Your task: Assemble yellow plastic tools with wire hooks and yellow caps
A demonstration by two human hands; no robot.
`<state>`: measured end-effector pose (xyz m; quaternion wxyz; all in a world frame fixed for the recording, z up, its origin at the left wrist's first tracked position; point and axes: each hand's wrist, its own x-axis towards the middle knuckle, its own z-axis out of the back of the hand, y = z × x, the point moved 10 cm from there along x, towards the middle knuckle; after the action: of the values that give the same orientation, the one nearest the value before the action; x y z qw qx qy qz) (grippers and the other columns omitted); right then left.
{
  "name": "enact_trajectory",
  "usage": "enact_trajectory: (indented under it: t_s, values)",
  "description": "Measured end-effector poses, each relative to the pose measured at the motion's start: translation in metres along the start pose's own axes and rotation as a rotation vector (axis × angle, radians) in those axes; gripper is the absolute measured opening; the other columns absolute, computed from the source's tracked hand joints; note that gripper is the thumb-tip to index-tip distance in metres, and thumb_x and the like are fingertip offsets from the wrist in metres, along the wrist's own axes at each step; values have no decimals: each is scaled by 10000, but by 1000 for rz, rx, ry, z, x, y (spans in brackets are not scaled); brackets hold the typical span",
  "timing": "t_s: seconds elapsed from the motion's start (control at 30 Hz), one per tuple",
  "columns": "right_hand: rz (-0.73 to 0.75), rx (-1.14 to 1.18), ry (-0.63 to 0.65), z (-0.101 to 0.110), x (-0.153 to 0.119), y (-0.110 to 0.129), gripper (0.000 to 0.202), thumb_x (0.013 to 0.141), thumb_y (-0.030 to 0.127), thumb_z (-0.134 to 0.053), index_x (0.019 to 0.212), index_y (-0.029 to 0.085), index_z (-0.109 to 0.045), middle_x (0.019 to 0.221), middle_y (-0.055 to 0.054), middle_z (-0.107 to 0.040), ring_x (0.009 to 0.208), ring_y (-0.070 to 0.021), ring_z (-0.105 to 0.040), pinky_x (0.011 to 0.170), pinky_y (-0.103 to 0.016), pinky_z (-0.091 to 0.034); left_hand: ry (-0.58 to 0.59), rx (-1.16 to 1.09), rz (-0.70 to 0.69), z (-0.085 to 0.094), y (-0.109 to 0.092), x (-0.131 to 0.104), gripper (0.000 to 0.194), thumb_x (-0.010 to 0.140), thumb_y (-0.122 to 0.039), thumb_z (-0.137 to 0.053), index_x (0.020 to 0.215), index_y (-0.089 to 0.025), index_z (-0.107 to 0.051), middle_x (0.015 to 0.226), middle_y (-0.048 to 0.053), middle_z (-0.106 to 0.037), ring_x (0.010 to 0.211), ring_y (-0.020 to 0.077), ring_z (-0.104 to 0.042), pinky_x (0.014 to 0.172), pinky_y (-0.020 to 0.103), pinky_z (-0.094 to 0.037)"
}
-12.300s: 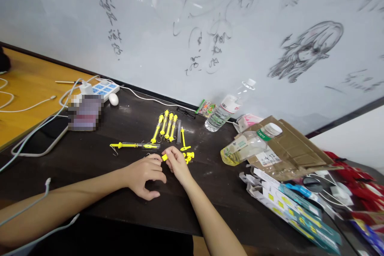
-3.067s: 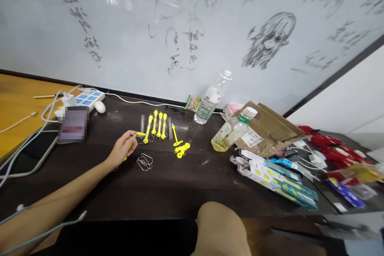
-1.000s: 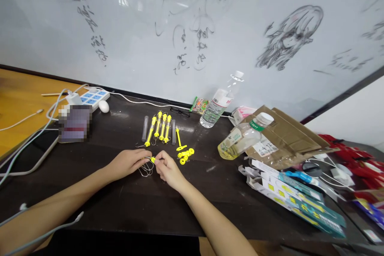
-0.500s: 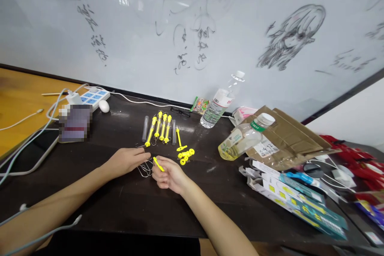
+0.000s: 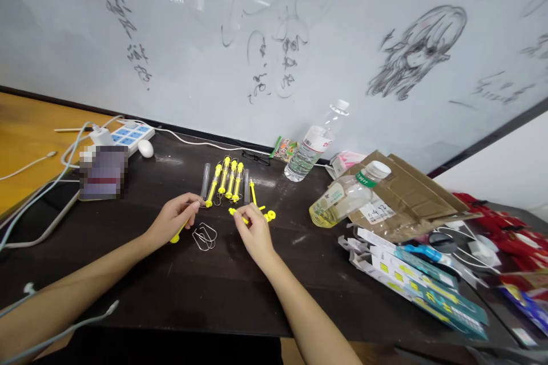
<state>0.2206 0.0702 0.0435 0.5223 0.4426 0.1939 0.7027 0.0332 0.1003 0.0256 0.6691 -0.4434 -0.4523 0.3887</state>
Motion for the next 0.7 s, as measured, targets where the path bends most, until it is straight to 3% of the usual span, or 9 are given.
enact_trajectory:
  t_s: [0.1,0.2,0.4,0.57,0.7]
  values:
    - [99,-443,-71,25,8,7,161,889,245,-479,896,201,-633,891,-65,-580,867,-213,-496,791,-340,-361,10,-36,23,-3,9,0,274,881,-416,-505,947,-166,-596,633,-37,-493,465,77,-490,435,176,-422]
    - [70,-698,9,31,18,-13,180,873,177,-471,930,201,-641,964,-76,-609,940,-226,-507,841,-339,-346,32,-33,20,-5,9,-1,262,873,-405,-519,950,-168,-599,663,-31,-515,458,68,-478,428,171,-409]
    - [1,-788,210,12,19,-46,247,852,109,-441,988,187,-632,965,-78,-617,922,-211,-536,814,-299,-364,85,18,-6,-10,0,-3,258,874,-393,-520,958,-161,-595,652,-31,-541,468,75,-482,458,185,-421]
    - [-1,-821,218,4,14,-42,173,921,272,-447,963,193,-596,966,-78,-572,928,-213,-519,764,-289,-386,94,51,-8,-10,-1,-2,274,885,-405,-501,961,-158,-592,582,-48,-503,466,89,-485,469,196,-424]
    - [13,-876,238,-1,10,-38,169,900,366,-508,936,210,-562,966,-75,-545,924,-227,-502,702,-291,-389,104,55,-9,-10,-1,-2,279,884,-412,-498,963,-162,-593,590,-47,-508,470,90,-488,470,198,-430]
